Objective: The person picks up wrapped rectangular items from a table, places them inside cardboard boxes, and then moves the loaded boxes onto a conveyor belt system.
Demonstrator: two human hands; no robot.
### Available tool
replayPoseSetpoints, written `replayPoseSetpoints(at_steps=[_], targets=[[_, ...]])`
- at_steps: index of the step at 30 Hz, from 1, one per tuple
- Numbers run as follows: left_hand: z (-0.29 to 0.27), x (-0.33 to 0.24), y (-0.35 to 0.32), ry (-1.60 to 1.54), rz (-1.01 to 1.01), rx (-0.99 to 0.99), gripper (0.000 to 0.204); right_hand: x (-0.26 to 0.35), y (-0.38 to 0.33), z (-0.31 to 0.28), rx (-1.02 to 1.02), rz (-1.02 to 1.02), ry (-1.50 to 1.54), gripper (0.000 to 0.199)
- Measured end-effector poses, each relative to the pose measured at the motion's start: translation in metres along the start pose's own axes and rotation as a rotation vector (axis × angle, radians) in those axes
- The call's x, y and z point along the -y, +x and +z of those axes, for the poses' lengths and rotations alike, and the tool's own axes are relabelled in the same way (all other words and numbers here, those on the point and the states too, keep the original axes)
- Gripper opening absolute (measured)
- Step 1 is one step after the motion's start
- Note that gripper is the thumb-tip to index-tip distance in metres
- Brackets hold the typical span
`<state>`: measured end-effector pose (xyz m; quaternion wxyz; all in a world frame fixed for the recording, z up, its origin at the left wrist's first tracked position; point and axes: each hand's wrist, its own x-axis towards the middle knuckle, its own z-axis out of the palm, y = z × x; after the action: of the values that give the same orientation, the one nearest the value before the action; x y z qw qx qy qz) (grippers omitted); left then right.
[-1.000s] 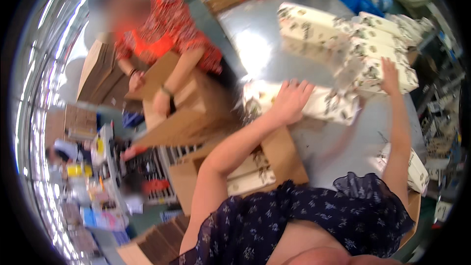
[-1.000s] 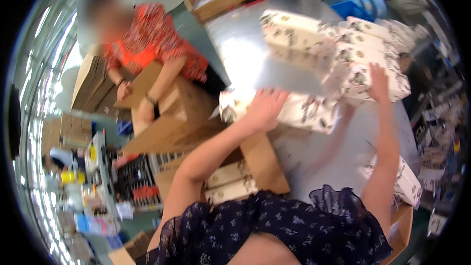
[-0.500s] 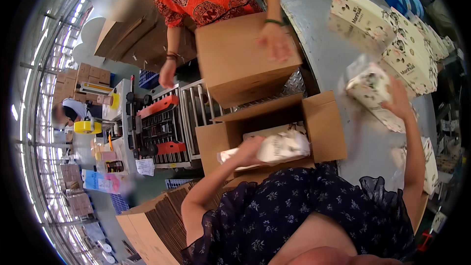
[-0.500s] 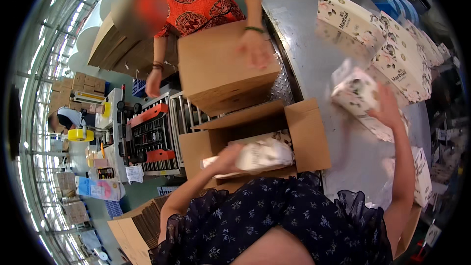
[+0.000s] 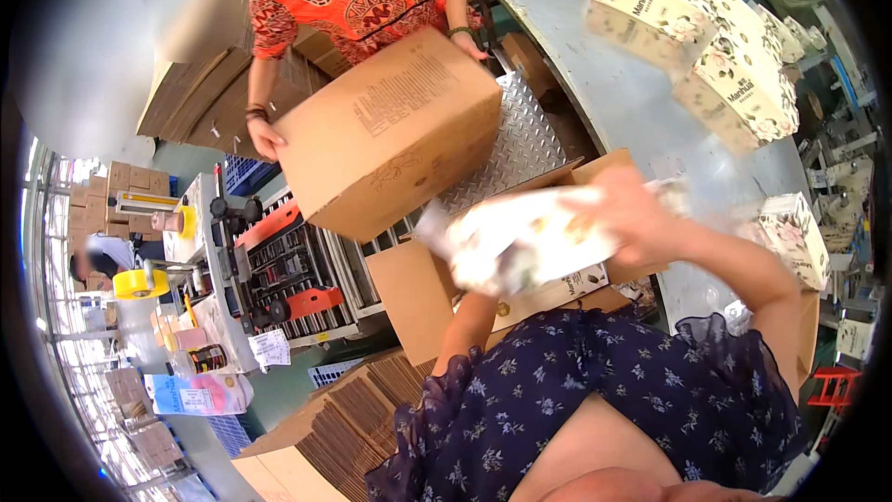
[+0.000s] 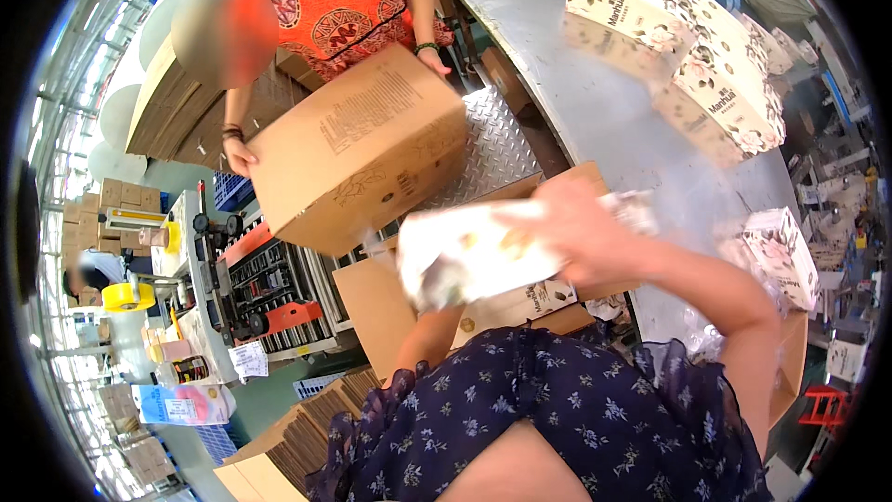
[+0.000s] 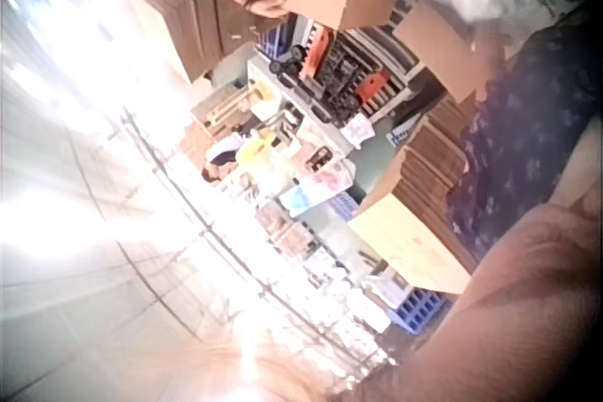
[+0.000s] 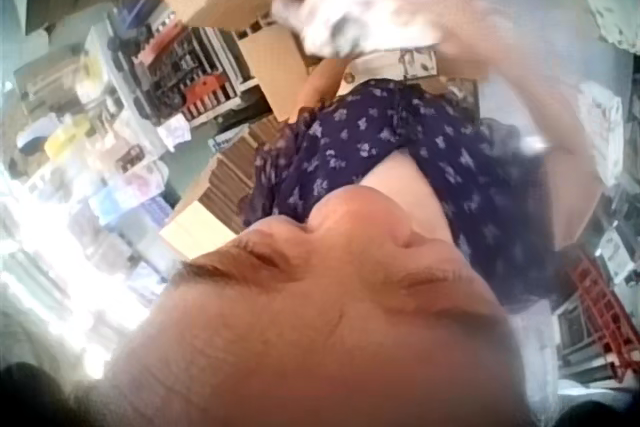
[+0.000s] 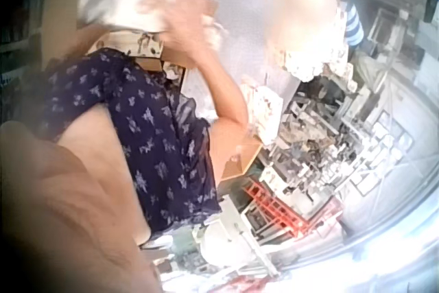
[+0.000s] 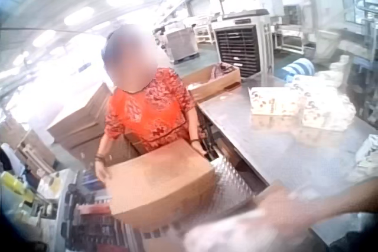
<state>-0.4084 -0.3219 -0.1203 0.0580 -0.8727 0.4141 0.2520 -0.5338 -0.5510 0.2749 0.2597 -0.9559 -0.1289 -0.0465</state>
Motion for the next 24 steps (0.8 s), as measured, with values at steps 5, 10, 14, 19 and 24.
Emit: replayPoseSetpoints(at_steps=[5,10,14,19,24], targets=[[-0.007,0.005,-0.024,-0.123,0.221,0.023,0.060,-0.051,0.038,0.223,-0.063,-0.115,-0.294,0.086],[-0.101,-0.013,-0.070,-0.495,0.224,0.247,0.056,-0.078,0.027,0.257,0.098,0.086,-0.081,0.058],[-0.085,-0.019,-0.045,-0.242,0.287,0.128,0.072,-0.107,-0.092,0.151,-0.326,0.337,0.194,0.024],[-0.023,0.008,0.005,-0.008,0.150,0.400,0.086,-0.127,-0.352,0.140,-0.786,1.273,-0.529,0.013],[-0.034,0.019,0.012,-0.052,0.247,0.425,0.083,-0.103,-0.508,0.125,-0.611,1.732,-0.630,0.033]])
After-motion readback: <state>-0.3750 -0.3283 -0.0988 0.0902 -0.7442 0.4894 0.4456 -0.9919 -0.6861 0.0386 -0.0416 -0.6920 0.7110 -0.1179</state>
